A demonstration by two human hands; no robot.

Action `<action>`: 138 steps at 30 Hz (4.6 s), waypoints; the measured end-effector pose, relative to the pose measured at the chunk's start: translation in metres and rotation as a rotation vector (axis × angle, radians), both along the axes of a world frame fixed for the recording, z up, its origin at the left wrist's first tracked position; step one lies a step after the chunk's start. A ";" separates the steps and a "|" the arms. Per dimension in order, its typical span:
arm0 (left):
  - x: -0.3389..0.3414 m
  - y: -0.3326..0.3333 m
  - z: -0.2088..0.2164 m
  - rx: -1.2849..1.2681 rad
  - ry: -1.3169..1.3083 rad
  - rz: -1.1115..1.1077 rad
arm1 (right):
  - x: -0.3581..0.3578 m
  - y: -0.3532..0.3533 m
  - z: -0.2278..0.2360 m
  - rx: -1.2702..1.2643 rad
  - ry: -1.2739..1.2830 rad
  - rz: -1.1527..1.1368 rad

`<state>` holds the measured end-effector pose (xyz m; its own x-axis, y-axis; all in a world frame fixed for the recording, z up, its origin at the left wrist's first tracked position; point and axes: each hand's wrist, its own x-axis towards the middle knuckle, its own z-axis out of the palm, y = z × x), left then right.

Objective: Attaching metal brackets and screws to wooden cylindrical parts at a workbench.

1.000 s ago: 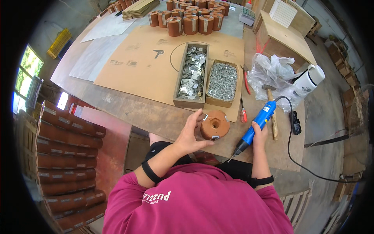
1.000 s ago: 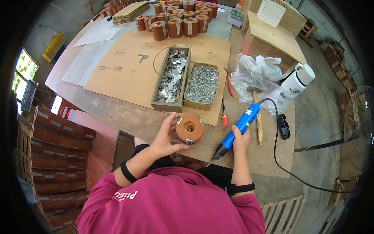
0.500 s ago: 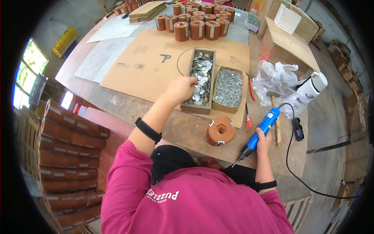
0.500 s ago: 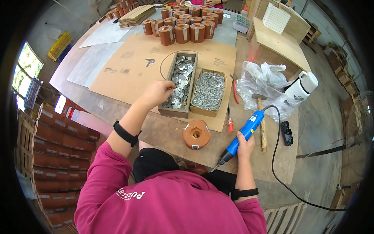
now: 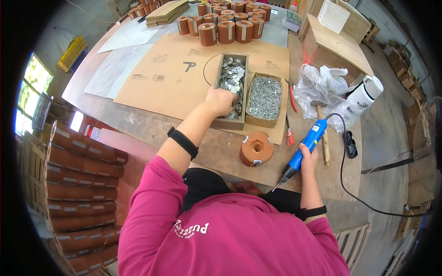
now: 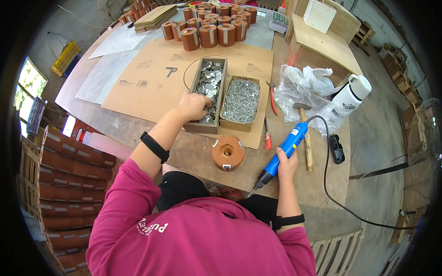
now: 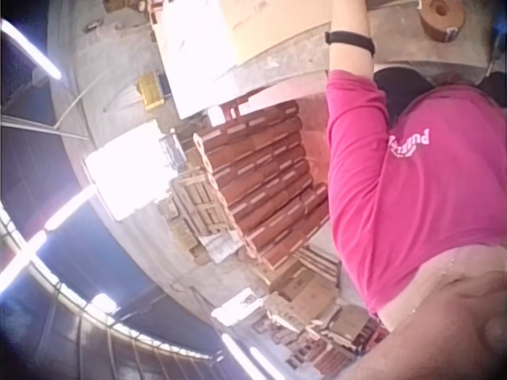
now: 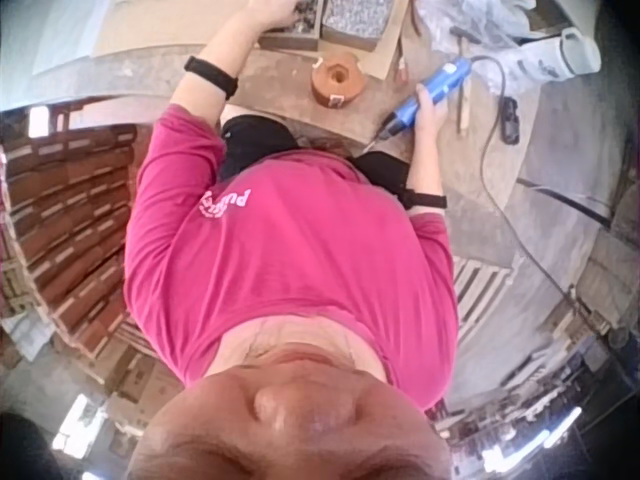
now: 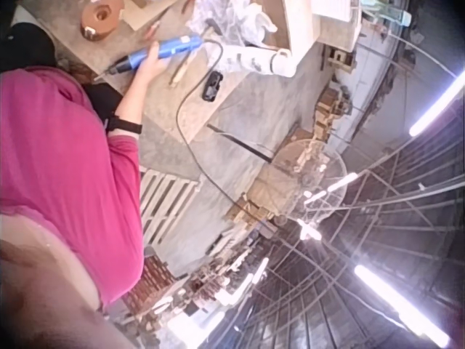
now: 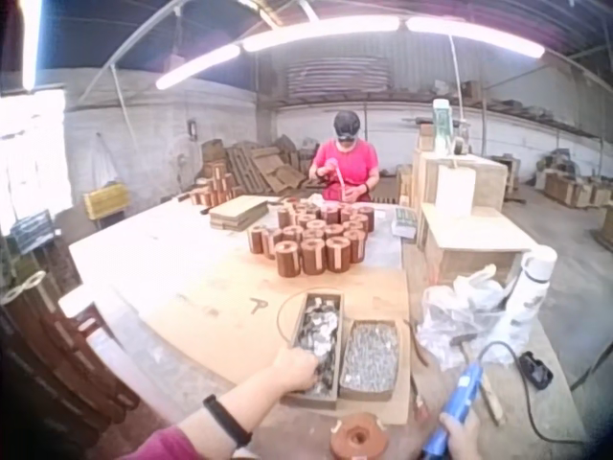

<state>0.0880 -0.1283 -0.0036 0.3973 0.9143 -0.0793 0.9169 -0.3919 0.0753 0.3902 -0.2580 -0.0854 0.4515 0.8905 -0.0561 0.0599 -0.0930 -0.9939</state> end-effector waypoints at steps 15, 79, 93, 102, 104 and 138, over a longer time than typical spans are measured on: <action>0.028 -0.109 0.036 -0.039 -1.026 -0.238 | 0.003 0.000 -0.003 0.004 0.004 -0.005; 0.089 0.015 0.003 -0.181 0.112 -0.138 | 0.000 -0.002 -0.003 0.015 -0.038 -0.018; 0.075 0.010 -0.005 0.231 -0.266 -0.146 | 0.000 0.001 -0.001 0.024 -0.029 -0.012; 0.052 -0.076 0.061 0.015 -1.024 -0.191 | -0.003 0.003 0.022 -0.048 0.498 -0.054; 0.044 -0.098 0.064 0.021 -1.045 -0.265 | -0.005 0.000 0.054 0.042 0.648 0.010; 0.030 -0.186 0.022 -0.166 -1.377 -0.197 | -0.080 -0.053 0.195 0.873 0.600 0.703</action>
